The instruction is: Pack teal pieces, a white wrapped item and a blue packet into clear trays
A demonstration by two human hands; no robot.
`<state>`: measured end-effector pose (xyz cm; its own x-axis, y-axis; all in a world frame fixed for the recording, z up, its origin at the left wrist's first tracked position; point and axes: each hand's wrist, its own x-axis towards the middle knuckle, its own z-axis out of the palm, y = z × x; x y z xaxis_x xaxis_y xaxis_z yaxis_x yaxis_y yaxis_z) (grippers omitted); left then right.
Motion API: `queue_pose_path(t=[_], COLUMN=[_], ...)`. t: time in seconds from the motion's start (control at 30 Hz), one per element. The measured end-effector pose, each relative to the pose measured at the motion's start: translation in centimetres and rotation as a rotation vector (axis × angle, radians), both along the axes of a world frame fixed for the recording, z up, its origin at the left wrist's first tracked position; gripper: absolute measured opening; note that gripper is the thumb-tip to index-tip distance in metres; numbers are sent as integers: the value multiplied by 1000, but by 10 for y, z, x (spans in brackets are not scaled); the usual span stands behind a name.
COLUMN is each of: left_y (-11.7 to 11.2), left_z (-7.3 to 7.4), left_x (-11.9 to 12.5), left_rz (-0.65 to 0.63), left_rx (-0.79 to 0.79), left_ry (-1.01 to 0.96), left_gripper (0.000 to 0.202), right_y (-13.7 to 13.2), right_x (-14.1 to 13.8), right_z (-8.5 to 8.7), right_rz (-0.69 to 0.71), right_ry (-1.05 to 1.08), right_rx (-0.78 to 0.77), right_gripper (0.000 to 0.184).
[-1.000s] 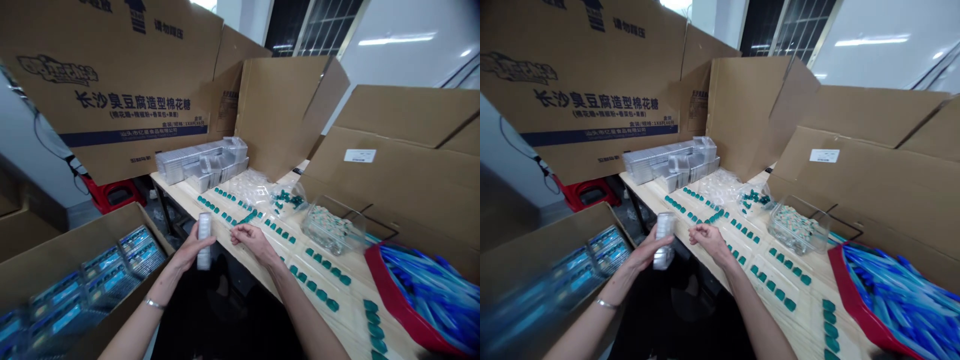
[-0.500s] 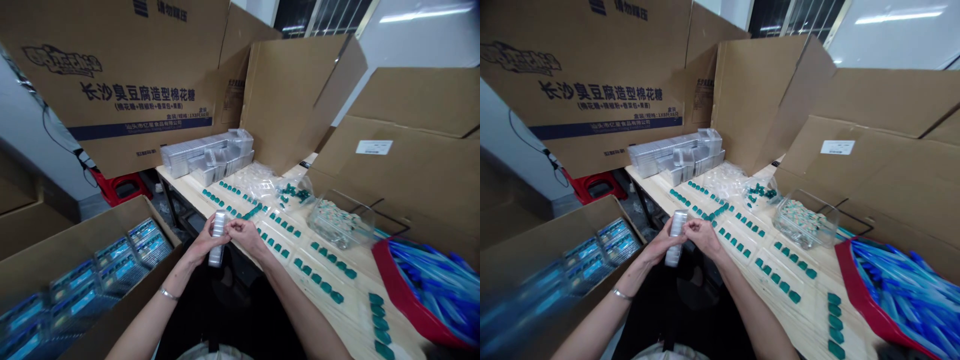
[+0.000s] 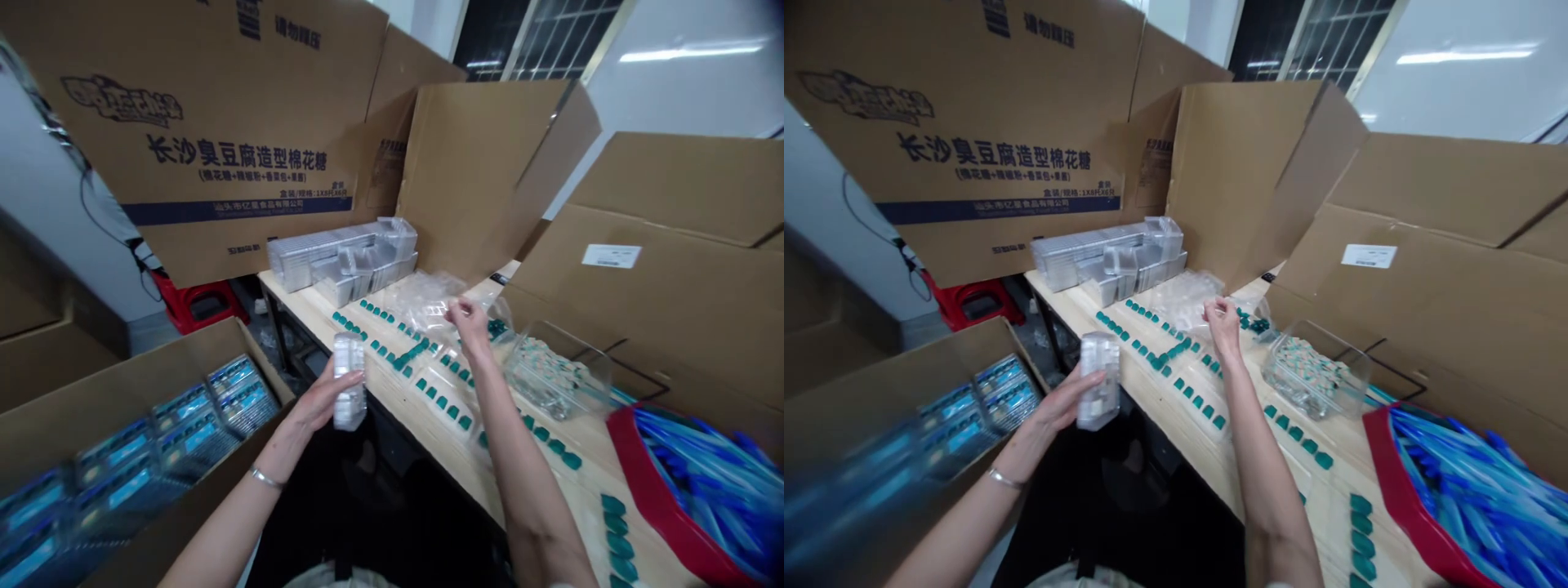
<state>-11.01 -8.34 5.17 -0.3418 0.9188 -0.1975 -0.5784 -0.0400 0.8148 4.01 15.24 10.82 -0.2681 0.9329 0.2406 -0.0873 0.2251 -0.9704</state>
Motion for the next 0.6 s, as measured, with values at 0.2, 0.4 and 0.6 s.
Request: queue_pose_path(t=[0.2, 0.4, 0.6], left_y=[15, 20, 19], left_z=[-8, -22, -30], left_x=[13, 13, 12], left_rz=[4, -30, -20], left_rx=[50, 10, 11], left_ry=[138, 224, 193], left_gripper=[85, 92, 91], right_y=[-98, -132, -128], right_x=[-12, -22, -25], right_z=[-17, -25, -33], right_rz=[507, 569, 518], right_ry=[-218, -211, -193], right_rx=[-23, -153, -212], right_gripper=[22, 21, 16])
